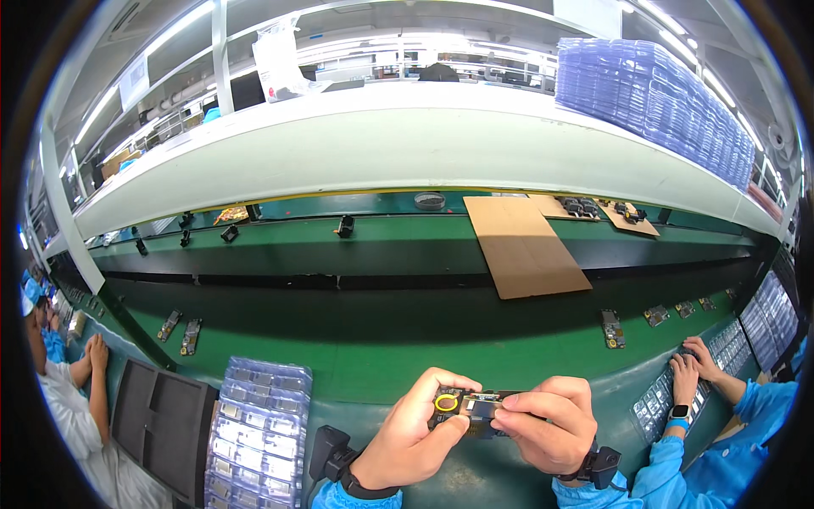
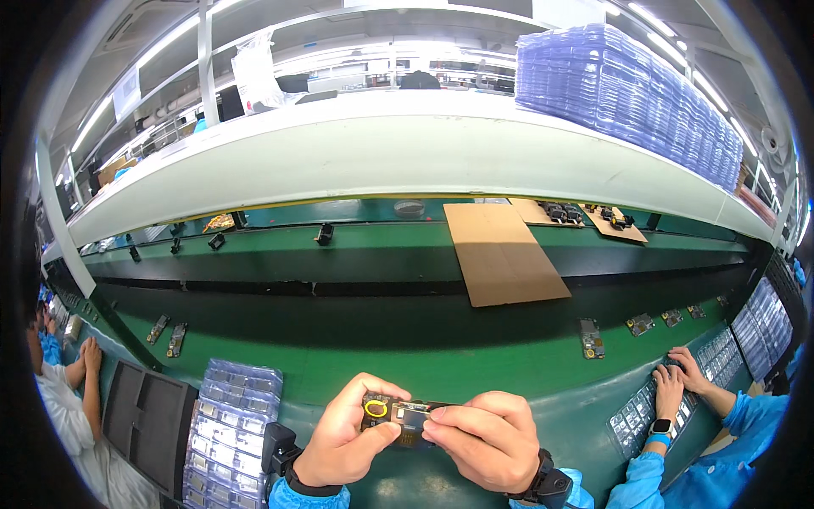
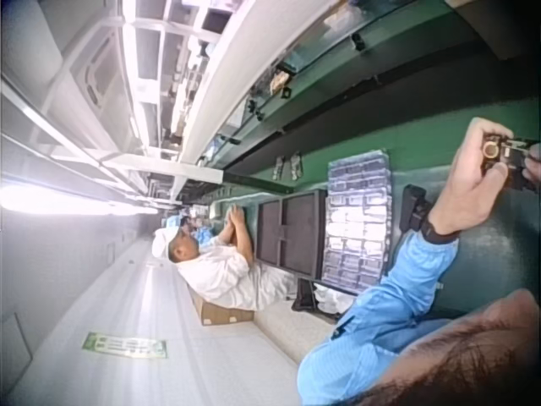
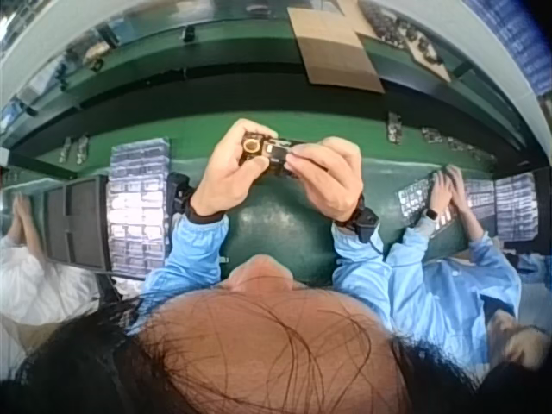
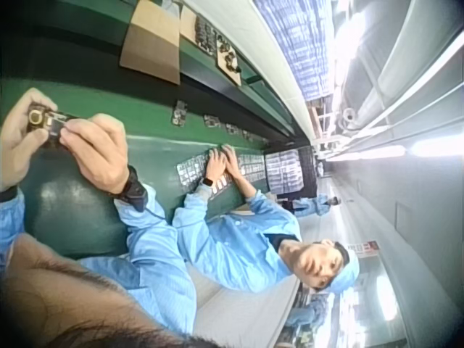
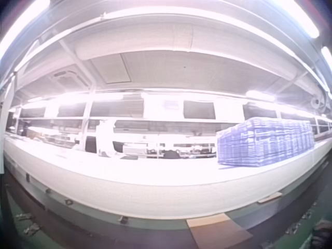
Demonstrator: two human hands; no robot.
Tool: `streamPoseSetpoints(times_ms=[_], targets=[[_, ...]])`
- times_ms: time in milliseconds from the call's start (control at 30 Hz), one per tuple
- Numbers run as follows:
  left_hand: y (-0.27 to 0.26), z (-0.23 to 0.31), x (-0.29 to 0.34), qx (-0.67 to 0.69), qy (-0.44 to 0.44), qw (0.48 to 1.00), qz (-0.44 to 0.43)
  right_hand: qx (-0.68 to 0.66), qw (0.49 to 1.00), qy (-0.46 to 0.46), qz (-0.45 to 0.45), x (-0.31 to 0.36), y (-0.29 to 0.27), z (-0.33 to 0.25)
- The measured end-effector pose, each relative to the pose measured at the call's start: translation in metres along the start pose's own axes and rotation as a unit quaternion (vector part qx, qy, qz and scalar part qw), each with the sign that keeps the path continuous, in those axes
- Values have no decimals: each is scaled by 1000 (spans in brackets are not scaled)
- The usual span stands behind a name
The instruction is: Assembling electronic circuit boards and components on an industrial assembly line.
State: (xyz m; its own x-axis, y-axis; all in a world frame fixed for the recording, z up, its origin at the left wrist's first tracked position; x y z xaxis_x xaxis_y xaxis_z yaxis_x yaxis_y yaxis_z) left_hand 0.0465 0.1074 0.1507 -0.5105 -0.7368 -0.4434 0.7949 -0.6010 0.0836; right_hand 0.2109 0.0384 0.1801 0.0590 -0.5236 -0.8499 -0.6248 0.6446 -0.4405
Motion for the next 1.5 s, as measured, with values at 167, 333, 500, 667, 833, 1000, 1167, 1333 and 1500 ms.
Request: streamPoseSetpoints(times_ms=[167,333,500,667,833,1000,1167,1333,1500], targets=[[0,-2,1,-15,3,1000,-1,6,1000,6,-6,0,0,1],[0,-3,1,-30,9,1000,1,9,1000,2,-6,0,1,2],[4,1,0,-71,20,997,-6,-1,999,33,-9,3,3,7],[7,5,0,-162,69,984,-7,17,999,32,-16,3,1,8],[9,4,-1,-176,69,982,-18,17,998,61,20,4,1,8],[11,4,-1,-171,71,982,-18,-25,995,87,30,3,1,10],[11,4,-2,-166,48,985,-24,-29,993,111,25,2,0,9],[12,2,-1,-164,49,985,-19,-22,991,130,12,0,0,9],[12,5,-2,-174,49,983,-11,-34,990,136,7,0,0,9]])
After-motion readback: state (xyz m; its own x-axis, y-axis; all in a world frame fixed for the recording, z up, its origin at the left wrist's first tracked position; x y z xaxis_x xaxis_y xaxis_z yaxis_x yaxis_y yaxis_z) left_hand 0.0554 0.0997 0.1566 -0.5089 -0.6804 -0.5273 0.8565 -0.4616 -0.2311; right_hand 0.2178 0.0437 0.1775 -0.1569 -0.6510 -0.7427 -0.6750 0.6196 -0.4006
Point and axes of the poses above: each hand's wrist, its own x-axis away from the middle knuckle, its own y-axis out of the palm, z = x × y, the point moved 5 cm from there along -x, towards the middle knuckle, and after that the axes turned 13 degrees about y, right-handed, at the moved point
